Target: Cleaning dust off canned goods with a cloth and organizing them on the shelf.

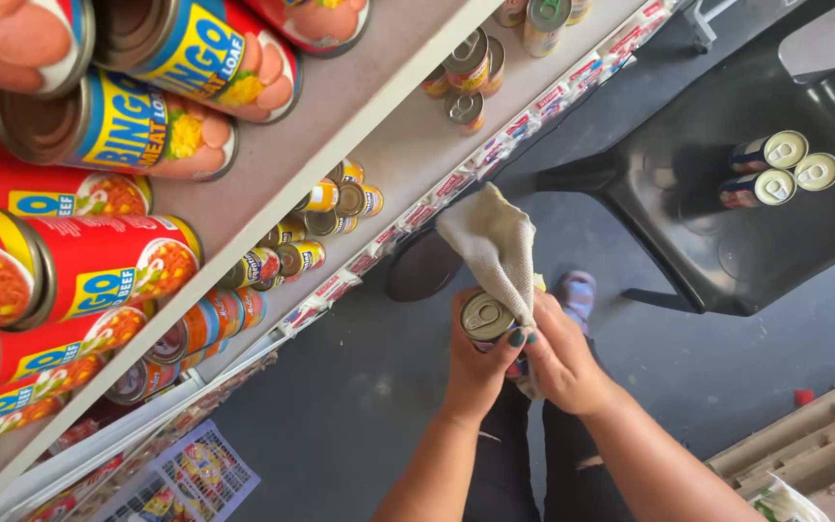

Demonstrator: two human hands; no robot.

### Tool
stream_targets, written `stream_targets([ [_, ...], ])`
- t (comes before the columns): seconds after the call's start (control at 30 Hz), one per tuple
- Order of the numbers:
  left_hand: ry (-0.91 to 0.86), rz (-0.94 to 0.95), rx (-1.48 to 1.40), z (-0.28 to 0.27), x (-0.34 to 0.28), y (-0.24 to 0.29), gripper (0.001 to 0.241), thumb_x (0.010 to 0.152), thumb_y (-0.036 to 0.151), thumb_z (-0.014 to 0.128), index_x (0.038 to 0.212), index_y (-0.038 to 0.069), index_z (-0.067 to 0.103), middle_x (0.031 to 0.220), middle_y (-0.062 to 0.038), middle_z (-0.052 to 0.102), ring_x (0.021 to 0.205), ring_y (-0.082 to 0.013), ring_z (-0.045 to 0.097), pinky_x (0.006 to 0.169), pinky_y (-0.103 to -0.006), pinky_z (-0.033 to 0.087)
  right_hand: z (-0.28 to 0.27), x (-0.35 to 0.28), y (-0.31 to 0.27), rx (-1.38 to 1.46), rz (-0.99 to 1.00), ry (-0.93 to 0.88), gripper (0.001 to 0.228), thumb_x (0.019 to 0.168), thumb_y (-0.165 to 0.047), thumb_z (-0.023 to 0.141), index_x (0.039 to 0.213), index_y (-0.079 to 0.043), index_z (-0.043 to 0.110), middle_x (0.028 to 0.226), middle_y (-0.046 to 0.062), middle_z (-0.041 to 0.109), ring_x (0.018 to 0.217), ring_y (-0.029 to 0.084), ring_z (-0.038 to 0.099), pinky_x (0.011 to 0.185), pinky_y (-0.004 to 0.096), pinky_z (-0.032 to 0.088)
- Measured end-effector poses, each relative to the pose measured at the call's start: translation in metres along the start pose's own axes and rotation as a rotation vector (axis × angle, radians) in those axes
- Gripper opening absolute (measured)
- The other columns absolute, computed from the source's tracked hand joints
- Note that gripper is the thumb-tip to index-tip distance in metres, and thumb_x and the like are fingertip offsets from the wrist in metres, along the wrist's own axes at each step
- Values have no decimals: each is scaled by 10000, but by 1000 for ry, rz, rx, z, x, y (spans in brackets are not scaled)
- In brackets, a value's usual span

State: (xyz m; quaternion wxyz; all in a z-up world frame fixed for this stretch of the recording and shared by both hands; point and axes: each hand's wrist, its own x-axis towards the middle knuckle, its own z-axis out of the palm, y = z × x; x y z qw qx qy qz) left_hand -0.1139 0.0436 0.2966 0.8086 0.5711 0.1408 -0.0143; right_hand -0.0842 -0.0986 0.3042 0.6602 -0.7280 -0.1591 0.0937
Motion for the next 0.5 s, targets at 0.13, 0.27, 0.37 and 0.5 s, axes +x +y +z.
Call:
stream_targets([
  [0.13,-90,-119,-367,-2,12,7,843,891,568,767,1440,31,420,1338,-128,553,1236,-219,555,1077,-389,453,0,-9,26,46,-46,-6,539,1076,-327,449,1463,43,513,1507,201,551,1455,321,490,1227,386,321],
  [0.27,112,-184,-707,-9,40,-60,1011,829,769,662,1464,10,451,1411,-197,549,1279,-326,562,1076,-466,448,36,-13,36,473,86,217,732,935,-234,640,1543,11,313,1505,166,442,1409,256,410,1171,370,307],
  [0.37,209,322,-35,13,53,-30,954,881,767,656,1456,39,433,1540,-254,406,1443,-397,417,1203,-537,347,24,16,64,842,507,405,453,1018,-243,556,1410,-15,549,1259,142,647,1098,201,629,965,349,495],
  [0.5,247,868,601,7,104,-25,802,868,656,721,1356,108,398,1536,-280,376,1495,-481,321,1285,-607,237,18,46,124,992,494,458,360,1029,-258,609,1240,32,627,1073,124,710,901,179,683,783,311,561],
])
